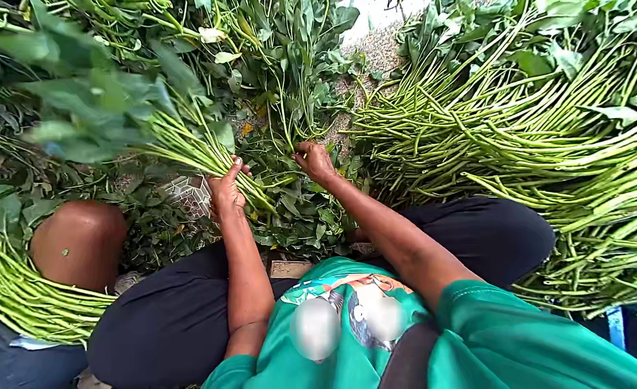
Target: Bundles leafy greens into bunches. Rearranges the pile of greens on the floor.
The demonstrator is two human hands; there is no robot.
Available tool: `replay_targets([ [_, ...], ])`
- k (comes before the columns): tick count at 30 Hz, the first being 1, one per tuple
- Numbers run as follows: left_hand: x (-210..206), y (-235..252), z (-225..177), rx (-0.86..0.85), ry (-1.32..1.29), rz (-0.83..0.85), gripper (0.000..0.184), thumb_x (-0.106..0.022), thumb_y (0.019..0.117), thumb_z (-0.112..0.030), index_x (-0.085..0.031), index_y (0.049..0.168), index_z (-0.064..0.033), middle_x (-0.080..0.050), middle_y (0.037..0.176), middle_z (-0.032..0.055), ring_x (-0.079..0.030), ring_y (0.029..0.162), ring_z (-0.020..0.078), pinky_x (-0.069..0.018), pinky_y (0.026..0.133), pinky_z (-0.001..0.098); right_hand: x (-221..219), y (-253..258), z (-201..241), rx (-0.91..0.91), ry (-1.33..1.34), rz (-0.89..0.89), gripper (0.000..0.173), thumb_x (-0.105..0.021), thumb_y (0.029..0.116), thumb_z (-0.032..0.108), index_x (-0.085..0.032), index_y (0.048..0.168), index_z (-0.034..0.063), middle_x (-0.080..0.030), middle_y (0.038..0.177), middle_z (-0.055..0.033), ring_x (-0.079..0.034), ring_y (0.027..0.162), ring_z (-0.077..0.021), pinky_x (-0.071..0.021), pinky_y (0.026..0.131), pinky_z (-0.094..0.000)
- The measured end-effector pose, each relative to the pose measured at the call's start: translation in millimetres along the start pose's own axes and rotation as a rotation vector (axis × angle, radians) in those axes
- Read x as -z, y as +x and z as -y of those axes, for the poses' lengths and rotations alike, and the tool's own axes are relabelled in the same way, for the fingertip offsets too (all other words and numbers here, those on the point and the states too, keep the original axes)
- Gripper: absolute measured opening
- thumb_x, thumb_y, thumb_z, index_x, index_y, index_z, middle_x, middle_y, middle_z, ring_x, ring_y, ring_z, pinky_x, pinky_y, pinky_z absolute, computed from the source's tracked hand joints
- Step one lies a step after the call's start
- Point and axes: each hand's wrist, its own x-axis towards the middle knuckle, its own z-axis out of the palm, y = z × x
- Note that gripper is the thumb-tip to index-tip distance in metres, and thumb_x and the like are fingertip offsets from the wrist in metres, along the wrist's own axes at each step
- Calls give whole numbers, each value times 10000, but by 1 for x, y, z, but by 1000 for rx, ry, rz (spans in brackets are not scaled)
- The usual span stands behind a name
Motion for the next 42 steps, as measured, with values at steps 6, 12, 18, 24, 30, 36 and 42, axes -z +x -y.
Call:
replay_targets([
  [6,-17,-4,12,57,92,44,259,-688,935,33,-615,1184,33,-735,1000,134,-730,835,206,-623,695,344,-26,-52,51,267,-148,8,271,-597,1020,199,-731,1149,2,-726,1103,-212,-718,1002,-398,-558,873,-609],
  [12,-4,-6,22,81,140,75,312,-714,903,46,-603,1194,28,-738,926,112,-712,772,166,-606,717,305,-42,-64,40,476,-248,-3,286,-592,1033,213,-719,989,-39,-725,997,-230,-724,947,-405,-560,857,-566],
  [18,0,3,18,47,150,6,251,-699,904,77,-615,1139,53,-733,849,111,-713,699,165,-613,649,301,-28,-97,36,691,-202,-113,314,-630,1008,236,-691,805,5,-693,782,-157,-709,762,-331,-543,694,-510],
  [24,-14,-8,19,77,91,67,267,-693,922,58,-605,1174,69,-748,906,143,-738,776,198,-625,752,322,-15,-61,38,199,-154,362,448,-583,1047,414,-680,1277,42,-724,1170,-197,-656,1151,-407,-420,1035,-672],
  [30,-9,-4,13,72,126,53,243,-698,926,47,-597,1145,64,-753,871,138,-748,746,199,-636,725,323,-22,-67,39,223,-245,287,308,-553,1053,281,-715,1142,34,-730,1091,-210,-682,1080,-410,-453,991,-643],
  [36,2,1,13,46,198,23,256,-714,922,21,-599,1146,71,-752,876,137,-749,766,199,-635,743,336,-1,-42,41,390,-449,129,216,-610,1009,181,-747,1101,41,-702,1135,-208,-637,1148,-430,-366,1073,-680],
  [42,-2,3,16,36,67,-53,222,-670,945,44,-561,1138,51,-728,805,136,-727,672,206,-631,657,330,-26,-70,37,356,-307,110,298,-571,1040,237,-695,1018,-32,-723,916,-231,-714,914,-412,-463,936,-631],
])
